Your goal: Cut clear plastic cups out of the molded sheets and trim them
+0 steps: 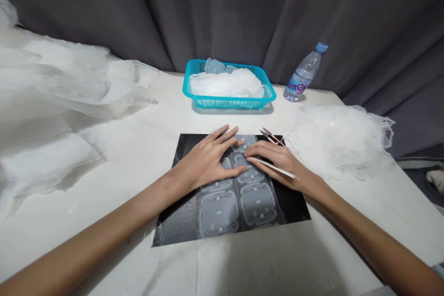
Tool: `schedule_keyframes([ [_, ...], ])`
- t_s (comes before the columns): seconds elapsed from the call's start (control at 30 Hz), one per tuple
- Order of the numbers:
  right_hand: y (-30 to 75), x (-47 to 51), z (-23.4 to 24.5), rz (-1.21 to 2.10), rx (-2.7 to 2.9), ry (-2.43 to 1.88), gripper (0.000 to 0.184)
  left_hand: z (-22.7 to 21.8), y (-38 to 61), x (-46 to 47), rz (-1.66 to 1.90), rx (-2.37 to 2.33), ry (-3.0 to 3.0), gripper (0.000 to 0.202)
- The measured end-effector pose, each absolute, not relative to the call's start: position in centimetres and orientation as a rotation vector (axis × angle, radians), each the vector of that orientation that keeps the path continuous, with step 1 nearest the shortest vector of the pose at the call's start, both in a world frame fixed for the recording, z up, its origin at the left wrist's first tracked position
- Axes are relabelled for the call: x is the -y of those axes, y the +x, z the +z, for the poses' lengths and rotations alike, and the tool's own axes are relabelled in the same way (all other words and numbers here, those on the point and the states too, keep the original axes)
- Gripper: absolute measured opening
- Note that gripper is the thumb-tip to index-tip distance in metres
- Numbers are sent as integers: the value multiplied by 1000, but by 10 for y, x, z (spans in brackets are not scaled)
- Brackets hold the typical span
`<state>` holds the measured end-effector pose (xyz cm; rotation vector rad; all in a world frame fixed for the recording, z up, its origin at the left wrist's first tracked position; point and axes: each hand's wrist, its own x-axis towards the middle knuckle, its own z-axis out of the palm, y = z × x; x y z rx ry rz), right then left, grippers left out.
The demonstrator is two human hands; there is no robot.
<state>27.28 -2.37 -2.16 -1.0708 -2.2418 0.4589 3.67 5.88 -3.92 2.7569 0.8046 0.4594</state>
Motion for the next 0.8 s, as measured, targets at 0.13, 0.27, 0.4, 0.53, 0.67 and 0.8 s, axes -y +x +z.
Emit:
schedule_keyframes([
  [0.13, 269, 24, -24, 420, 2231, -1091, 17, -40, 37, -59, 471, -808, 2749, 79],
  [0.27, 268, 25, -21, 341, 2263, -1111, 17, -40, 38, -59, 459, -811, 2749, 80],
  [0.4, 279, 24, -16, 273, 2369, -1109, 17, -39, 38, -60, 424, -825, 2741, 81],
  [0.53, 288, 24, -16, 357, 2318, -1086, 16, -37, 38, -59, 399, -831, 2736, 82],
  [0.67, 285, 24, -19, 402, 2295, -1076, 17, -36, 38, -59, 379, -845, 2732, 82],
  [0.8, 279, 22, -24, 367, 2298, -1050, 18, -36, 38, -59, 393, -844, 2740, 83],
])
